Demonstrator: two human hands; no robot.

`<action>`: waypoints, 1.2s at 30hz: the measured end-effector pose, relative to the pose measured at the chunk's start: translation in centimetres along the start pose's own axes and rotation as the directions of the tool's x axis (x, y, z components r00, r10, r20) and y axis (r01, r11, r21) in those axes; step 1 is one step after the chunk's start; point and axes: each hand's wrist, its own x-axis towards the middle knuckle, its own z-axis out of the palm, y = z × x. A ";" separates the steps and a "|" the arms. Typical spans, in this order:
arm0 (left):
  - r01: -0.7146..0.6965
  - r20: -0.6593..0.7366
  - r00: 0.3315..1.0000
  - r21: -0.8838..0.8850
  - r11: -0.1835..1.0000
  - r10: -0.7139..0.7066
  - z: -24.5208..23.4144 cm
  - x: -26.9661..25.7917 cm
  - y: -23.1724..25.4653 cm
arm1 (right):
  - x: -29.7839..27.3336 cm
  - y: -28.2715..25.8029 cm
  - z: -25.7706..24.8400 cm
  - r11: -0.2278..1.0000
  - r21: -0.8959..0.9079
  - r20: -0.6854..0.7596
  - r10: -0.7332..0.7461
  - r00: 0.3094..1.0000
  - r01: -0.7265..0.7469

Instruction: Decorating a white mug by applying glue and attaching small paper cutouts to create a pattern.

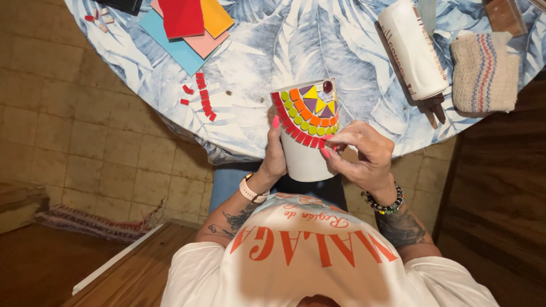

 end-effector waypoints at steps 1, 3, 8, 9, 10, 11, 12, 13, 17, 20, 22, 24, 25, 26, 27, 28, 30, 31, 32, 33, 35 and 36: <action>-0.002 0.008 1.000 0.000 1.000 0.002 -0.2 0.0 -0.2 | 0.0 -0.1 0.0 1.000 -0.007 0.001 0.006 1.000 -0.006; -0.004 0.015 1.000 0.000 1.000 0.004 -0.2 0.0 -0.2 | 0.1 -0.1 0.0 1.000 -0.013 0.002 0.014 1.000 -0.014; -0.002 -0.017 1.000 0.014 1.000 0.002 -0.4 -0.2 -0.4 | 0.1 -0.1 0.0 1.000 0.009 0.004 0.008 1.000 -0.008; -0.001 -0.017 1.000 0.014 1.000 0.001 -0.4 -0.2 -0.4 | 0.1 0.0 0.0 1.000 0.009 0.004 0.009 1.000 -0.009; -0.001 -0.013 1.000 0.005 1.000 0.001 -0.3 -0.2 -0.3 | 0.0 0.0 0.0 1.000 0.001 0.005 0.012 1.000 -0.012; -0.001 -0.009 1.000 -0.004 1.000 0.001 -0.3 -0.2 -0.3 | 0.0 0.0 0.0 1.000 -0.007 0.007 0.016 1.000 -0.016; -0.001 -0.010 1.000 -0.005 1.000 0.001 -0.3 -0.2 -0.3 | 0.0 0.0 0.0 1.000 -0.006 0.008 0.017 1.000 -0.017; -0.006 -0.009 1.000 0.000 1.000 0.006 -0.3 -0.2 -0.3 | 0.0 0.0 0.0 1.000 -0.005 0.008 0.012 1.000 -0.011; -0.012 0.001 1.000 -0.002 1.000 0.012 -0.5 -0.1 -0.4 | -0.1 0.1 0.0 1.000 -0.007 0.004 0.005 1.000 -0.005; -0.021 0.000 1.000 -0.007 1.000 0.021 -0.2 -0.1 -0.3 | 0.0 0.1 0.0 1.000 -0.009 0.003 -0.002 1.000 0.002; -0.021 0.006 1.000 -0.008 1.000 0.021 -0.2 -0.1 -0.4 | 0.0 0.0 0.0 1.000 -0.011 0.005 -0.001 1.000 0.001; -0.021 0.012 1.000 -0.008 1.000 0.021 -0.1 0.0 -0.3 | 0.1 -0.1 0.0 1.000 -0.013 0.007 -0.001 1.000 0.001; -0.018 0.019 1.000 -0.007 1.000 0.018 0.0 0.0 -0.1 | 0.2 -0.1 0.0 1.000 -0.003 0.007 -0.005 1.000 0.005; -0.014 0.025 1.000 -0.006 1.000 0.014 0.1 0.0 0.0 | 0.3 -0.2 0.0 1.000 0.006 0.007 -0.008 1.000 0.008; -0.013 0.024 1.000 -0.006 1.000 0.013 -0.1 -0.1 0.0 | 0.0 -0.1 0.0 1.000 0.007 0.007 -0.007 1.000 0.007; -0.005 0.031 1.000 0.005 1.000 0.005 -0.2 -0.1 -0.1 | -0.1 0.1 -0.2 0.998 0.056 -0.018 0.024 1.000 -0.023; 0.001 0.040 0.999 0.014 1.000 -0.002 -0.4 0.0 -0.2 | -0.5 0.5 -0.4 0.993 0.105 -0.041 0.053 0.998 -0.049; -0.003 0.033 0.999 0.010 1.000 0.003 -0.4 0.0 -0.3 | -0.7 0.8 -0.6 0.989 0.139 -0.053 0.058 0.997 -0.050; -0.004 0.024 1.000 0.007 1.000 0.004 -0.4 -0.1 -0.4 | -1.0 1.0 -0.7 0.983 0.173 -0.065 0.067 0.996 -0.055; -0.003 0.024 1.000 0.006 1.000 0.003 -0.3 -0.1 -0.3 | -1.6 1.5 -0.8 0.983 0.173 -0.065 0.068 0.996 -0.056; 0.006 0.033 0.999 0.012 1.000 -0.007 -0.2 -0.1 -0.2 | -2.6 2.6 -1.1 0.971 0.218 -0.084 0.120 0.989 -0.100; 0.005 0.034 0.999 0.009 1.000 -0.006 -0.1 -0.2 -0.1 | -2.0 2.4 -1.4 0.971 0.215 -0.082 0.120 0.989 -0.100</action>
